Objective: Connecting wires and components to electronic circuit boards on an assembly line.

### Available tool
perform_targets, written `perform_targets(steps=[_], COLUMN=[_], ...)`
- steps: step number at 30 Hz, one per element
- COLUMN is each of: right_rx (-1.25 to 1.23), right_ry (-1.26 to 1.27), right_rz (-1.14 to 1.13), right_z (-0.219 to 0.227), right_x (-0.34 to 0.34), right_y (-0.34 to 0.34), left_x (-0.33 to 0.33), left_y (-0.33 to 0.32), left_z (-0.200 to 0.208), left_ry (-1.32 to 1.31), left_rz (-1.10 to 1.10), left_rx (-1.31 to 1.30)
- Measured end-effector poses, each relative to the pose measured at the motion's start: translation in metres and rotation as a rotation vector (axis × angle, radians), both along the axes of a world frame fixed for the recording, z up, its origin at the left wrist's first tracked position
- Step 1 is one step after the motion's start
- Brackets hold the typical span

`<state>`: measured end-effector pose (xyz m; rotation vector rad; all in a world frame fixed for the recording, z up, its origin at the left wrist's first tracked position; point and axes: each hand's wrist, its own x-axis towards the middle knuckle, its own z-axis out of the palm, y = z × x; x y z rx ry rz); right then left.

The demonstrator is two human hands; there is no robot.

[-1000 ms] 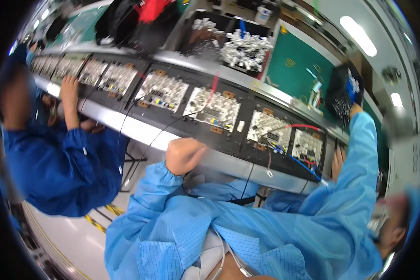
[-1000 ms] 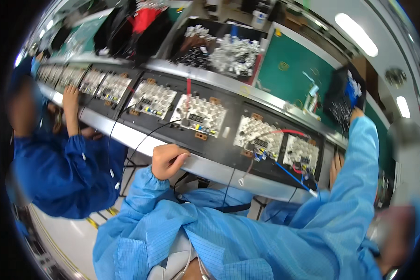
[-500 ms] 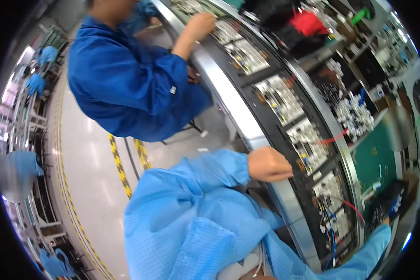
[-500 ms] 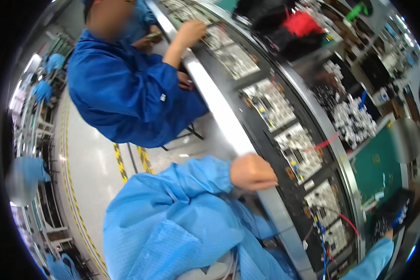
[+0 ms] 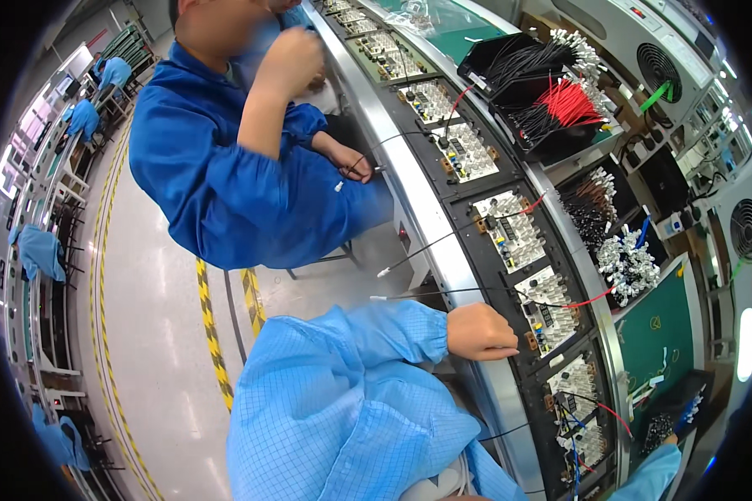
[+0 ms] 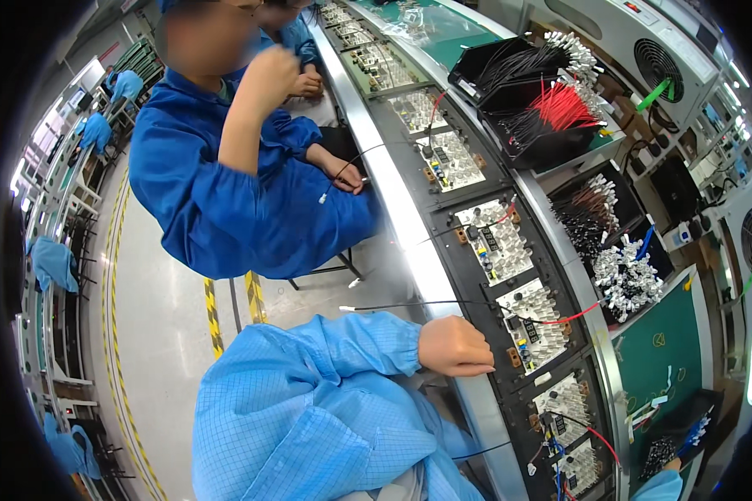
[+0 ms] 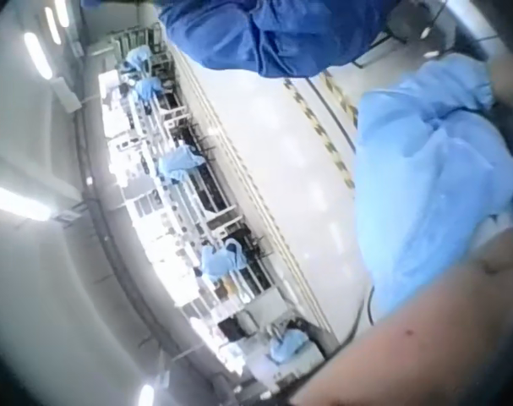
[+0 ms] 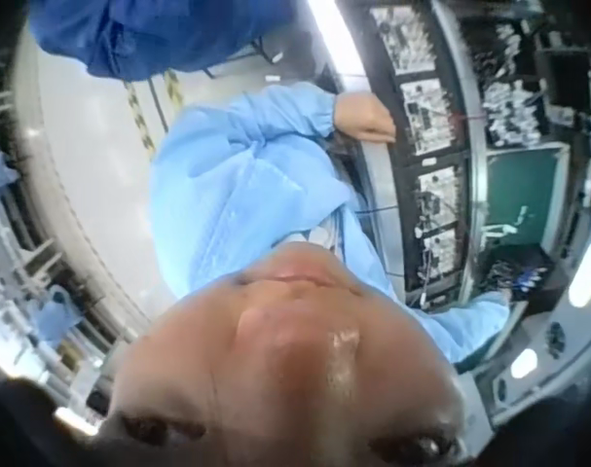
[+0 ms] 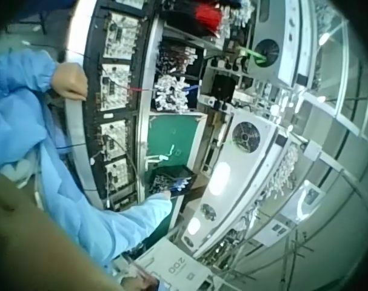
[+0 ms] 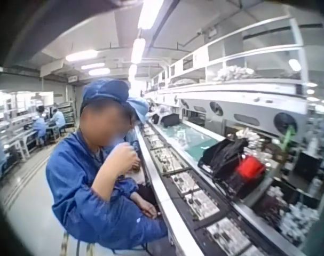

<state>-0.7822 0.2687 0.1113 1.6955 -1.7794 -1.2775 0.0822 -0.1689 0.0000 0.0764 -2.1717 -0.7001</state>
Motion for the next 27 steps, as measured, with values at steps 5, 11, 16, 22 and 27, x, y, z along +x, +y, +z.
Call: perform_targets(steps=[5, 11, 16, 22, 27], right_rx=[-0.026, -0.027, -0.047, -0.035, -0.596], right_ry=[-0.033, 0.007, 0.015, 0.007, -0.464], right_rz=[-0.067, -0.150, -0.255, -0.358, -0.393], right_z=[-0.024, 0.010, 0.024, 0.012, 0.038], right_x=[0.085, 0.147, 0.153, 0.168, 0.195], right_y=[-0.065, -0.110, -0.095, -0.073, -0.049], left_x=[-0.004, -0.004, 0.000, 0.002, 0.010], left_y=[0.006, 0.003, 0.003, 0.003, 0.003], left_z=[0.013, 0.012, 0.013, 0.014, 0.015], left_ry=[-0.081, -0.064, -0.073, -0.094, -0.071], left_rz=[0.033, 0.015, -0.005, 0.001, 0.011], left_rx=[-0.022, -0.021, -0.001, -0.008, 0.001])
